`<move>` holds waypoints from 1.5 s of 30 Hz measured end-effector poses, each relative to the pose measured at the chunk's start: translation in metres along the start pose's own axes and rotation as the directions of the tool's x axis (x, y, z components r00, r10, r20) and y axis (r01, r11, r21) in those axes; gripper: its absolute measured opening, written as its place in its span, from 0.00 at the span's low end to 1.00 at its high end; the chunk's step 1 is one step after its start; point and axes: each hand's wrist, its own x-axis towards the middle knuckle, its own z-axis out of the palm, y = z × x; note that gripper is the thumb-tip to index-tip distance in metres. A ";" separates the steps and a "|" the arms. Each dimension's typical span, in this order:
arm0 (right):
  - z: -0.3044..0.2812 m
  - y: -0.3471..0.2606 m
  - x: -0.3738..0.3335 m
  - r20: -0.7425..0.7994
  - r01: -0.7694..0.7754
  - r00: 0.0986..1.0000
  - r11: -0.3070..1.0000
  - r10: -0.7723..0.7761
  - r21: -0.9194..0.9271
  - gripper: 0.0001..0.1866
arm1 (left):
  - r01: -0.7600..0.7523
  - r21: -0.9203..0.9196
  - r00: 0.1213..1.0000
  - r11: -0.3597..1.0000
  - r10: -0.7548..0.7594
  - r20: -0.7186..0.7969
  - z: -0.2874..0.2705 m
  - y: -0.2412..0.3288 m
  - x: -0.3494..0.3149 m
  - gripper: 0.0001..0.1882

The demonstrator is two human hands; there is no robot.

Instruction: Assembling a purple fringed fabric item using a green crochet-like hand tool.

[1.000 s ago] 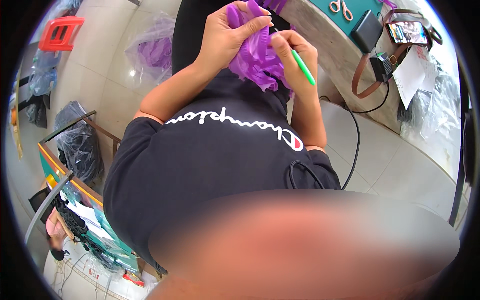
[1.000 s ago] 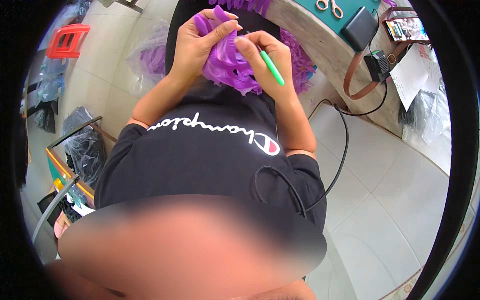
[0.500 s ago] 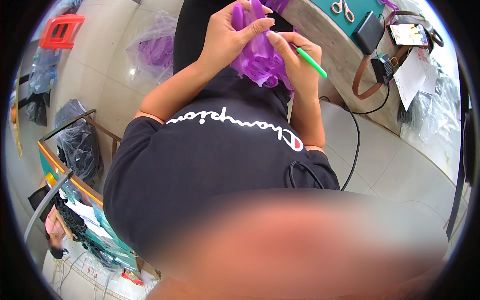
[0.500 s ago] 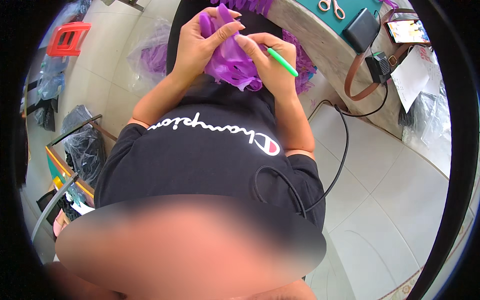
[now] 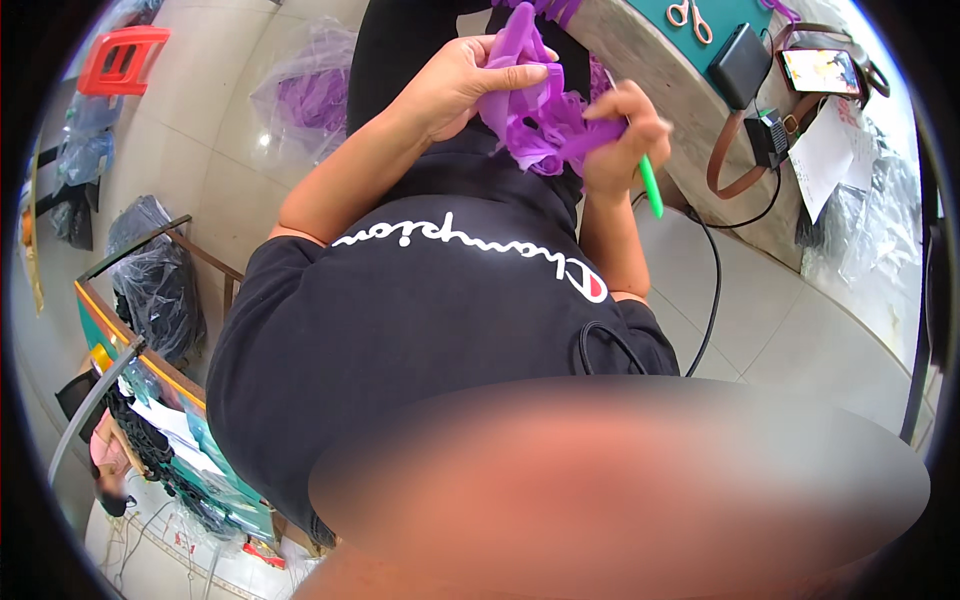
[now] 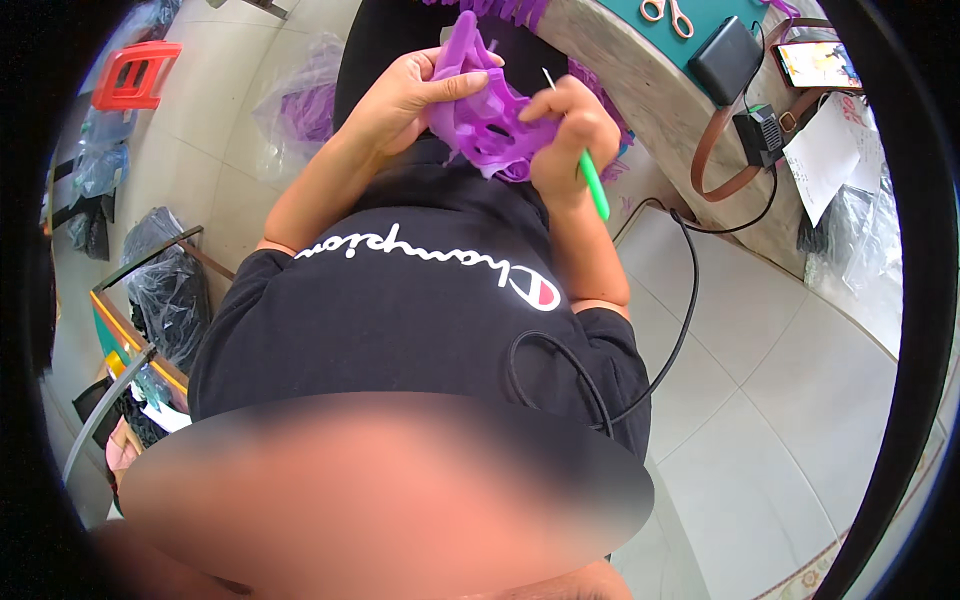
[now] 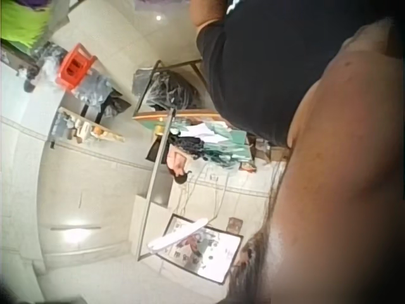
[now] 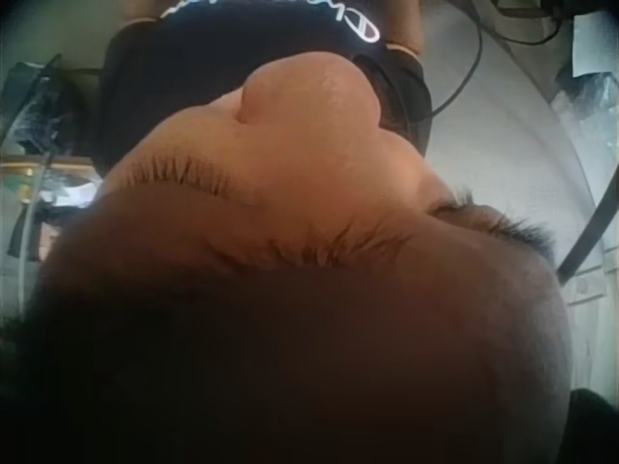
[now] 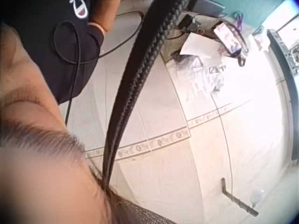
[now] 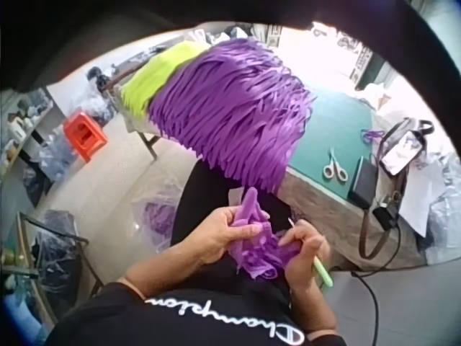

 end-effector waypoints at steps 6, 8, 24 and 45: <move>-0.012 -0.006 -0.003 0.309 -0.016 0.950 0.978 -0.051 0.210 0.39 | 0.090 -0.235 0.993 0.968 -0.104 -0.047 -0.009 -0.015 0.004 0.10; -0.001 -0.004 -0.012 0.343 -0.058 0.939 0.995 0.029 0.076 0.35 | 0.093 -0.212 0.994 0.973 -0.104 -0.043 -0.008 -0.014 0.004 0.10; 0.006 0.000 -0.009 0.367 0.210 0.906 0.977 -0.212 0.046 0.25 | -0.173 -0.021 0.964 0.985 0.165 -0.207 0.004 0.002 -0.007 0.09; 0.009 -0.013 -0.004 0.504 -0.165 0.827 0.964 0.250 -0.209 0.21 | -0.293 -0.005 0.929 0.956 0.283 -0.237 0.006 -0.001 -0.005 0.10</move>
